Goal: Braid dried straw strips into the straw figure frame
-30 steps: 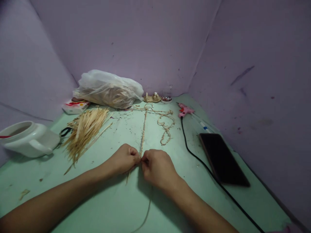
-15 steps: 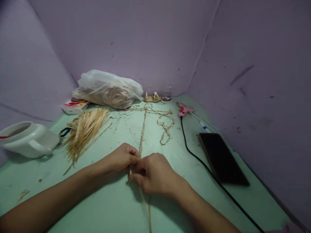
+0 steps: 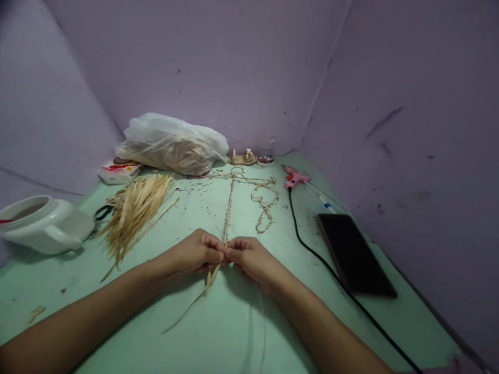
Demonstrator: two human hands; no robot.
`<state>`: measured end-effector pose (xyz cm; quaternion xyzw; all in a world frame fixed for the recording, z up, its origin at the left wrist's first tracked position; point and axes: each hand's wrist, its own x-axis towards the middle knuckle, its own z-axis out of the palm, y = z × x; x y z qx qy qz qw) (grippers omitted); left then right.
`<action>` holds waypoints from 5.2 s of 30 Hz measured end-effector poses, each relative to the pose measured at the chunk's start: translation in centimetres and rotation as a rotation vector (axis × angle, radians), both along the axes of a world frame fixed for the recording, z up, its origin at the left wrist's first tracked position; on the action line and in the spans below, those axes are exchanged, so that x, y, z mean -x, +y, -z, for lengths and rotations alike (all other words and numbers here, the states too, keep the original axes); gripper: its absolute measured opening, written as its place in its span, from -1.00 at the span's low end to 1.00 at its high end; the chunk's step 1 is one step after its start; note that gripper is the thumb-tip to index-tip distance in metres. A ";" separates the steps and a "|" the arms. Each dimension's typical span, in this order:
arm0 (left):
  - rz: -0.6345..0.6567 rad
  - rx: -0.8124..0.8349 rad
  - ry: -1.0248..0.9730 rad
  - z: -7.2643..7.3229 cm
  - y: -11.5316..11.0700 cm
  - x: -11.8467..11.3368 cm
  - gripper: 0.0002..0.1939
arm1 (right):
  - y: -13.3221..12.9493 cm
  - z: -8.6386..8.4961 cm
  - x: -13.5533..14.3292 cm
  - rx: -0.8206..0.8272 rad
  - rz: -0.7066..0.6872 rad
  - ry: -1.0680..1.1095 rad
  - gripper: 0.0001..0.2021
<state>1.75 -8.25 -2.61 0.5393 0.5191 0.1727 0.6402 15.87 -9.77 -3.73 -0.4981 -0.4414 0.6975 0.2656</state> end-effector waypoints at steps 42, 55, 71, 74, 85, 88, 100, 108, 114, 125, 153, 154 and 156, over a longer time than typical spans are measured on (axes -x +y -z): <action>-0.095 0.048 0.171 -2.4 0.1 0.8 -0.61 | 0.3 0.6 0.0 -0.067 0.063 -0.005 -0.93; -0.021 0.085 0.181 -0.4 -0.4 -0.3 -0.86 | 0.0 1.0 -0.7 -0.534 -0.097 -0.447 -0.94; -0.127 -0.100 0.091 2.1 -1.0 -0.7 -0.88 | -2.1 -0.5 -0.4 -0.869 -0.282 -0.900 -0.87; -0.130 -0.085 0.078 1.6 -1.0 -0.8 -0.85 | -2.3 -0.6 -0.4 -0.857 -0.318 -0.847 -0.85; -0.131 0.045 0.014 0.6 -1.0 -0.5 -0.93 | -2.2 -0.6 -0.8 -0.862 -0.416 -0.682 -0.85; -0.133 0.068 0.013 0.5 -0.8 -0.4 -0.96 | -1.4 -1.1 -1.8 -0.623 -0.413 -0.489 -0.78; -0.105 0.106 -0.007 0.1 -0.7 -0.5 -0.91 | 0.1 0.8 -0.5 -0.261 -0.057 -0.204 -0.86; 0.020 -0.210 0.259 0.9 -0.5 0.2 -0.92 | -0.1 1.0 -0.5 -0.281 0.021 -0.332 -0.89; 0.164 -0.620 0.670 -0.8 -2.3 0.0 -0.78 | -0.1 0.6 -0.2 -0.198 0.057 -0.206 -0.88; 0.510 -0.873 0.930 -0.5 -7.3 -2.3 -0.64 | -0.5 0.1 0.3 -0.141 0.097 -0.046 -0.88; -0.012 0.009 0.150 0.1 -1.2 -0.4 -0.86 | -0.3 0.7 -1.2 -0.542 -0.155 -0.462 -0.95; -0.014 -0.053 0.152 0.4 -1.2 -0.5 -0.87 | -0.5 0.6 -1.2 -0.615 -0.180 -0.542 -0.93; -0.021 -0.163 0.145 1.0 -1.2 -0.6 -0.86 | -0.9 0.1 -1.2 -0.740 -0.214 -0.673 -0.88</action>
